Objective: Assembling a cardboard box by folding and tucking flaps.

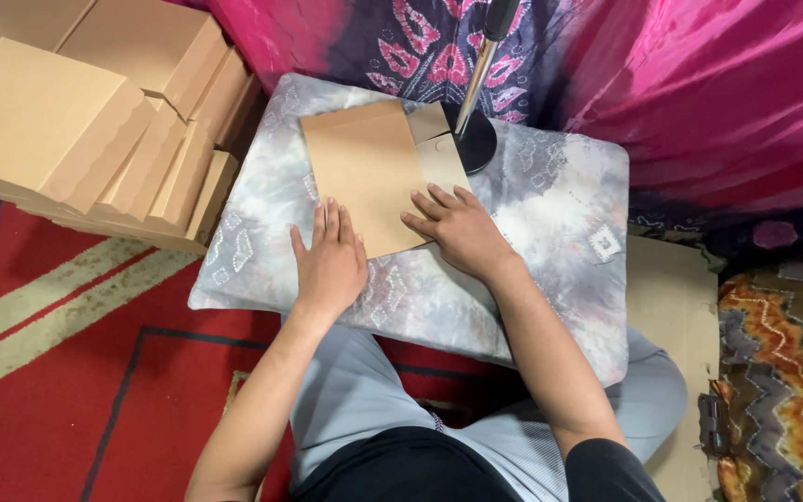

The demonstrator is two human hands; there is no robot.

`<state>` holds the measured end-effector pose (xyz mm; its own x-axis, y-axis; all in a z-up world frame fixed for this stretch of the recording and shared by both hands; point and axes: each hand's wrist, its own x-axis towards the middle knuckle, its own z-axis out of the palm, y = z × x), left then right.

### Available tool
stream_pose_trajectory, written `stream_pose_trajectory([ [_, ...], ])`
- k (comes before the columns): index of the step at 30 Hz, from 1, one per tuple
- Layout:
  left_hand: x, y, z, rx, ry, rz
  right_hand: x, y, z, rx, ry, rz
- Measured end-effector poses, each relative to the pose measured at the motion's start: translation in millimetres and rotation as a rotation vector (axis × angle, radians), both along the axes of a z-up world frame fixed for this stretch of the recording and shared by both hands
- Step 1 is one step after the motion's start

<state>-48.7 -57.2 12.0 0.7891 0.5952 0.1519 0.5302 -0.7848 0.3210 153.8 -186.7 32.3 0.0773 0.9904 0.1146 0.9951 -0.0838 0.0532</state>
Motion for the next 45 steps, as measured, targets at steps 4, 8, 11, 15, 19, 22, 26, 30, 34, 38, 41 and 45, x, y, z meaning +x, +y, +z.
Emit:
stream_pose_trajectory([
  [4, 25, 27, 0, -0.006, 0.052, -0.003, -1, -1, 5, -0.029, 0.010, -0.006],
  [8, 48, 55, 4, -0.057, 0.148, 0.028, -8, -3, 14, -0.081, 0.034, -0.016],
  [11, 62, 73, 11, -0.077, 0.177, 0.060, -13, -4, 27, -0.113, 0.066, -0.024],
  [15, 74, 79, 22, -0.098, 0.189, 0.113, -19, -6, 33, -0.093, 0.159, 0.016],
  [19, 74, 79, 22, -0.098, 0.190, 0.119, -20, 4, 14, -0.060, 0.169, 0.005],
  [22, 74, 77, 24, -0.083, 0.192, 0.118, -16, 17, -5, -0.039, 0.170, -0.060],
  [26, 72, 75, 17, -0.092, 0.184, 0.132, -13, 26, -8, -0.043, 0.232, -0.169],
  [30, 62, 60, 16, -0.105, 0.180, 0.140, -15, 27, -3, -0.068, 0.263, -0.207],
  [34, 49, 45, 18, -0.106, 0.181, 0.126, -18, 26, 1, -0.066, 0.262, -0.209],
  [38, 36, 30, 19, -0.122, 0.163, 0.087, -19, 24, 4, -0.057, 0.288, -0.201],
  [41, 26, 19, 24, -0.130, 0.157, 0.067, -19, 24, 3, -0.054, 0.288, -0.199],
  [45, 15, 7, 19, -0.128, 0.137, 0.050, -20, 24, 4, -0.043, 0.279, -0.197],
])
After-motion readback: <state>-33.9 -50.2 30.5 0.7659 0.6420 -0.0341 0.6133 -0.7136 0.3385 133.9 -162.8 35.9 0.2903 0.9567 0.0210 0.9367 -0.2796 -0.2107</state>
